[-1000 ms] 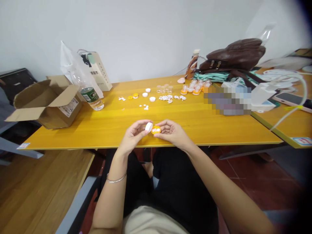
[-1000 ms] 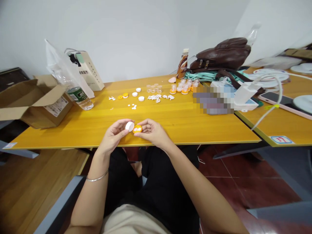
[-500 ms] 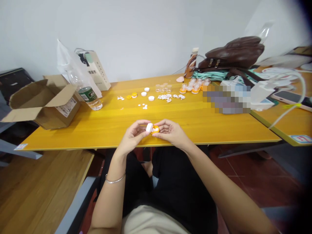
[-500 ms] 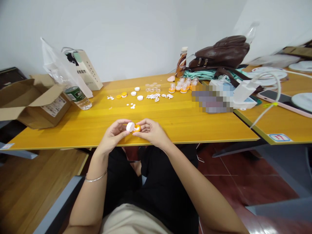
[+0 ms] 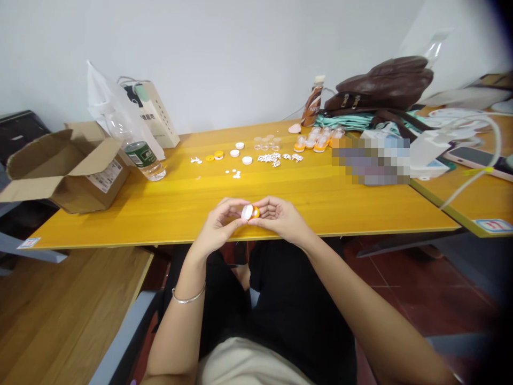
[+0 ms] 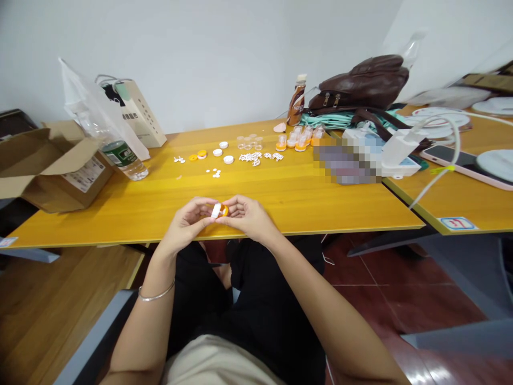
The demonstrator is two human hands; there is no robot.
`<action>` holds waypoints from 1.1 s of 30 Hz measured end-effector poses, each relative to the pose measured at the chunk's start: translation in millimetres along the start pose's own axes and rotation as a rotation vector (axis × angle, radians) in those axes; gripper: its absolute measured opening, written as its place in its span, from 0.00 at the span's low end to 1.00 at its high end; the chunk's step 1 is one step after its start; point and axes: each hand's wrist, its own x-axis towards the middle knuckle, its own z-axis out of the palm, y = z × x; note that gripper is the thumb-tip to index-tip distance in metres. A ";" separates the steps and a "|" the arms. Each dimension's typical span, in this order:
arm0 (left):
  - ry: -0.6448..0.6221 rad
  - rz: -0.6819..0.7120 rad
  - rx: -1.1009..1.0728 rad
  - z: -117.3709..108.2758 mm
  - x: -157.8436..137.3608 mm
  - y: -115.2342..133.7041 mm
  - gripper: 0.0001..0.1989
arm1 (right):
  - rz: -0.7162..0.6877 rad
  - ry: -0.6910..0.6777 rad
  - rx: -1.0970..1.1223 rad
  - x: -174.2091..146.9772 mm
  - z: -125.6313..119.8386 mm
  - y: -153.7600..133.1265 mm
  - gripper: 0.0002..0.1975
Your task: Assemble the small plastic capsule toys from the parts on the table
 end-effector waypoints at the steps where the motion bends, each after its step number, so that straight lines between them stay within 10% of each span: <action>1: -0.001 0.009 0.026 -0.2 0.5 -0.5 0.14 | 0.003 -0.003 0.006 -0.2 0.2 -0.5 0.17; 33: -0.100 0.194 0.321 -8.6 9.9 -0.8 0.16 | 0.071 0.007 0.025 0.4 0.8 -0.4 0.14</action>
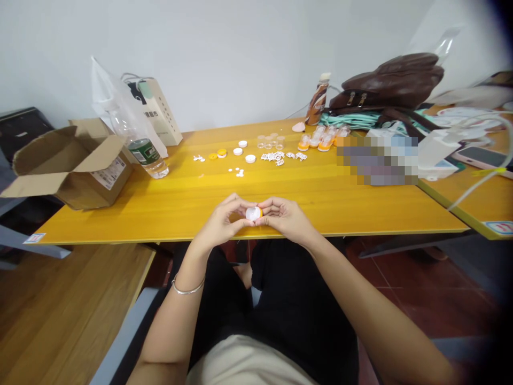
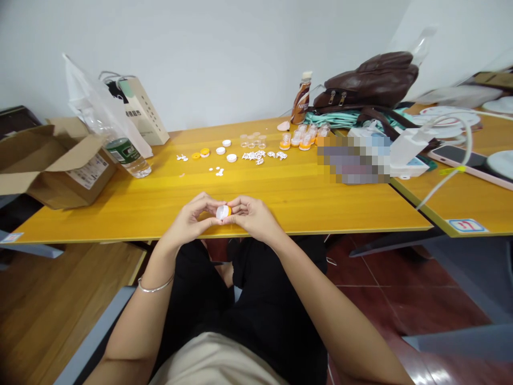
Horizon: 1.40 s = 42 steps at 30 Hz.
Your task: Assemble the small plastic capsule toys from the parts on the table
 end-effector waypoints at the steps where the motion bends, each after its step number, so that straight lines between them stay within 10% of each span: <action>1: 0.001 0.007 0.025 -0.1 0.4 0.3 0.15 | 0.002 -0.001 0.004 -0.1 0.0 0.0 0.14; 30: 0.030 -0.026 0.176 10.8 3.7 8.4 0.13 | 0.020 0.006 0.040 1.3 -0.3 -1.9 0.15; 36: 0.112 -0.088 0.301 7.4 2.5 -6.1 0.14 | -0.116 0.161 -0.163 5.8 -4.8 7.3 0.14; 42: 0.095 -0.146 0.408 3.7 4.2 -12.3 0.13 | -0.159 0.428 -0.677 26.1 -67.7 -15.5 0.12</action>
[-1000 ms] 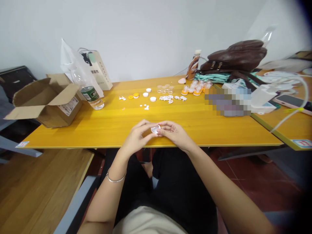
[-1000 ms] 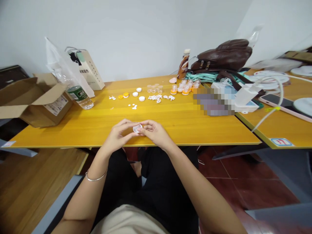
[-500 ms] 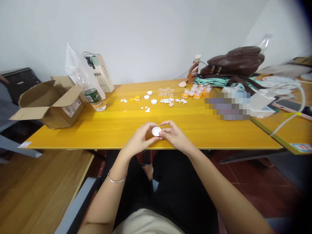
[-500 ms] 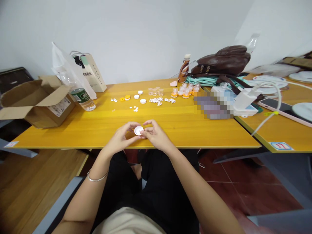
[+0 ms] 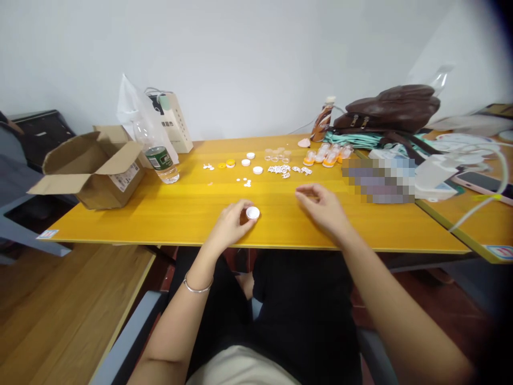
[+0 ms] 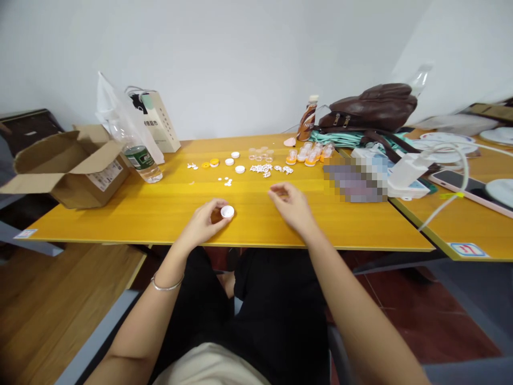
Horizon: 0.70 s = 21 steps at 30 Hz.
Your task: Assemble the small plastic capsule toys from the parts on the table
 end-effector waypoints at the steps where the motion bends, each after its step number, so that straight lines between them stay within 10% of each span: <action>1: -0.001 0.000 0.009 0.5 0.5 0.7 0.13 | -0.020 0.012 -0.168 12.9 -7.1 5.5 0.12; 8: -0.007 0.008 0.007 4.4 0.8 -0.2 0.16 | -0.158 -0.021 -0.512 82.9 3.0 34.2 0.16; 21: 0.060 0.000 -0.085 3.5 5.0 -0.2 0.20 | -0.219 -0.035 -0.520 78.9 17.4 40.0 0.10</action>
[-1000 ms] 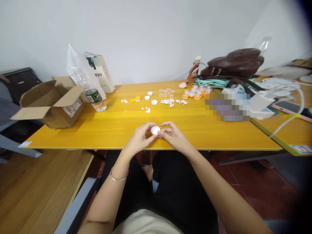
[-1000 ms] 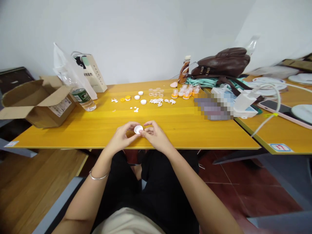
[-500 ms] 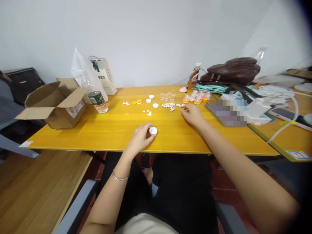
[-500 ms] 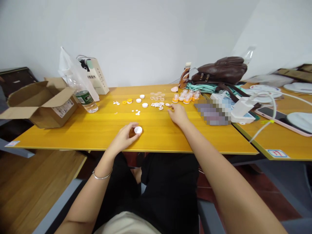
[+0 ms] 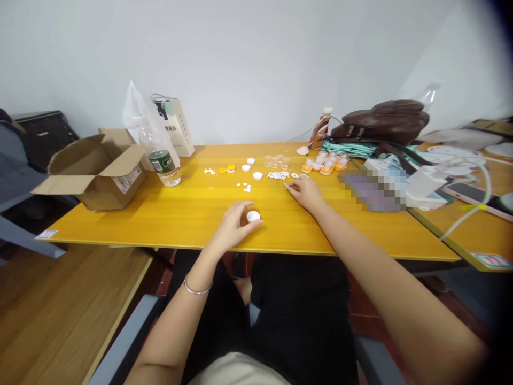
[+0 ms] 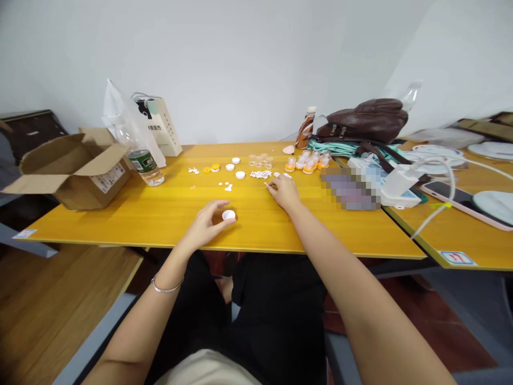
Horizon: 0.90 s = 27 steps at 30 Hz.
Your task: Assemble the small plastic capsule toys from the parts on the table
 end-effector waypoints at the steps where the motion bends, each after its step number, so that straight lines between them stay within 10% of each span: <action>1: 0.028 -0.005 -0.004 0.0 4.5 -0.7 0.19 | 0.025 0.021 0.010 0.3 -0.3 0.5 0.10; 10: -0.032 0.004 -0.026 -11.5 54.0 -14.8 0.12 | 0.432 0.189 0.001 4.8 -21.6 41.3 0.16; 27: -0.013 -0.039 -0.094 -9.7 51.8 -24.4 0.09 | 0.389 -0.030 -0.029 5.7 -13.9 24.7 0.09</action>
